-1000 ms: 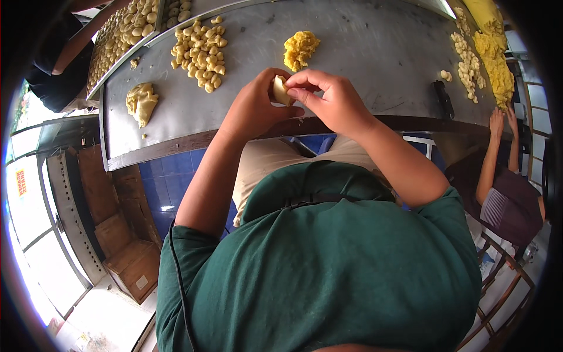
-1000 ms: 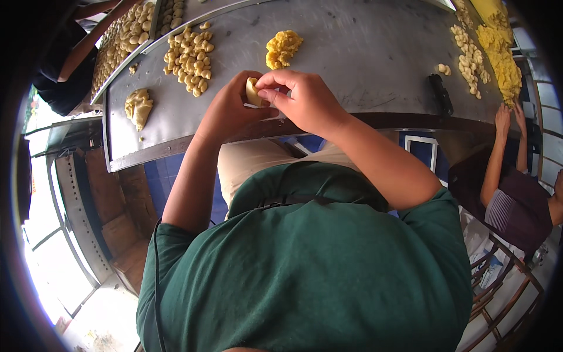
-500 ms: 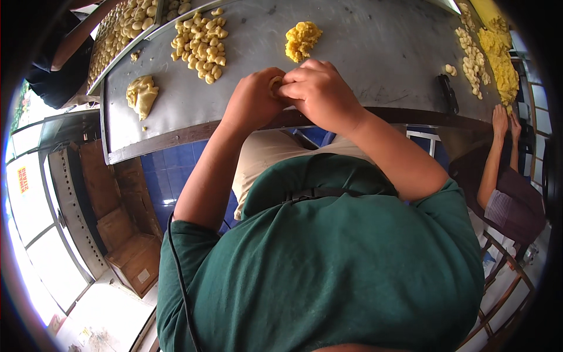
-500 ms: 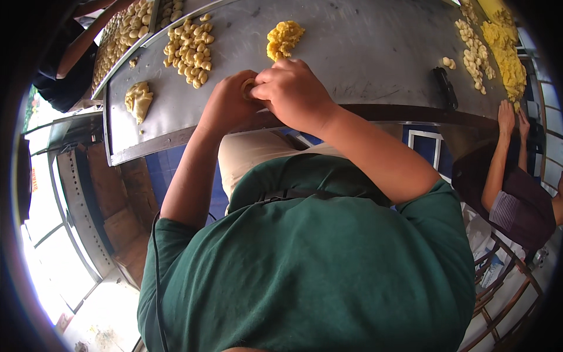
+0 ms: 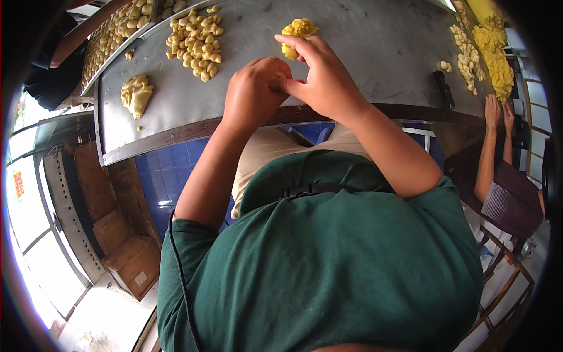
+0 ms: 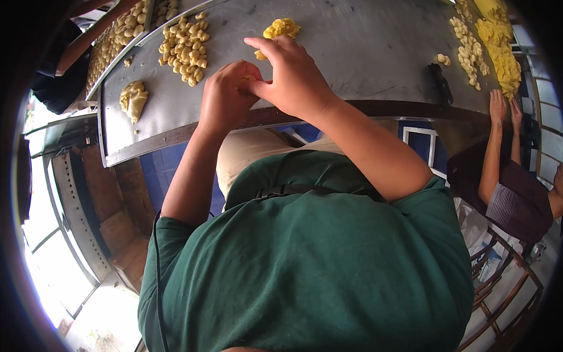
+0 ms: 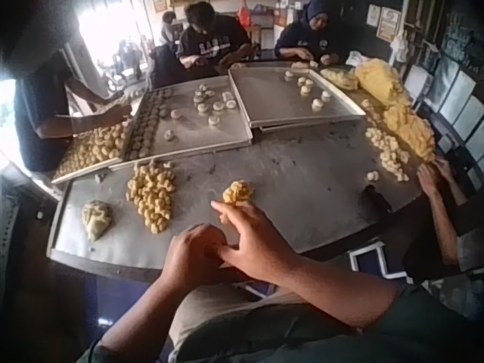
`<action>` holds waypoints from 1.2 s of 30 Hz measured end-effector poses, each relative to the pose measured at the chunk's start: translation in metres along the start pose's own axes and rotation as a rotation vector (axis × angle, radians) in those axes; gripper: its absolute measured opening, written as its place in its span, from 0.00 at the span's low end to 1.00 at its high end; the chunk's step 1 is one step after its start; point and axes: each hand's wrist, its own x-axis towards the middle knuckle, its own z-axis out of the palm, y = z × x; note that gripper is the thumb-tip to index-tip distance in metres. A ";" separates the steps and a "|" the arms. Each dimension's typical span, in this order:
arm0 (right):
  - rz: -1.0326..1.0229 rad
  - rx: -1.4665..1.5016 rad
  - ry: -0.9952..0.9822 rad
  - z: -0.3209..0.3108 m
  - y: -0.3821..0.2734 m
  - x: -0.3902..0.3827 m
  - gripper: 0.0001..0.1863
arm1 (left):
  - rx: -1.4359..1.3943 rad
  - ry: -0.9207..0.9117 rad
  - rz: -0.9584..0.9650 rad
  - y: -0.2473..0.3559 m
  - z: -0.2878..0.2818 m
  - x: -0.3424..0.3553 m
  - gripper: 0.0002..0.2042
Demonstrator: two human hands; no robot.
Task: The person prepares dough by hand at a table, taking portions of dough from a larger mass, rolling them into small balls, and placing them onto metal trays alongside other workers.
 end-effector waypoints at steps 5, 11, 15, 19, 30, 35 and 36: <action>0.621 1.412 0.110 0.007 0.005 0.004 0.30 | -0.312 -0.030 -0.244 0.013 -0.006 0.000 0.10; 0.929 1.434 -0.096 0.024 -0.023 -0.011 0.20 | -0.436 0.218 0.056 -0.011 0.015 0.006 0.23; 0.682 1.330 -0.010 0.025 -0.019 -0.005 0.16 | -0.748 0.255 -0.042 -0.010 0.018 0.004 0.29; 0.331 1.009 0.103 0.034 -0.002 -0.002 0.17 | -0.869 0.228 -0.154 0.007 0.015 0.008 0.31; 0.214 0.808 0.163 0.025 -0.001 -0.008 0.15 | -1.115 0.042 -0.257 -0.005 0.008 0.013 0.36; 0.394 0.941 0.123 0.035 -0.002 -0.013 0.16 | -1.119 0.080 -0.378 0.009 0.013 0.012 0.39; 0.396 0.961 0.135 0.037 -0.003 -0.017 0.16 | -1.016 0.177 -0.290 0.005 0.013 0.009 0.40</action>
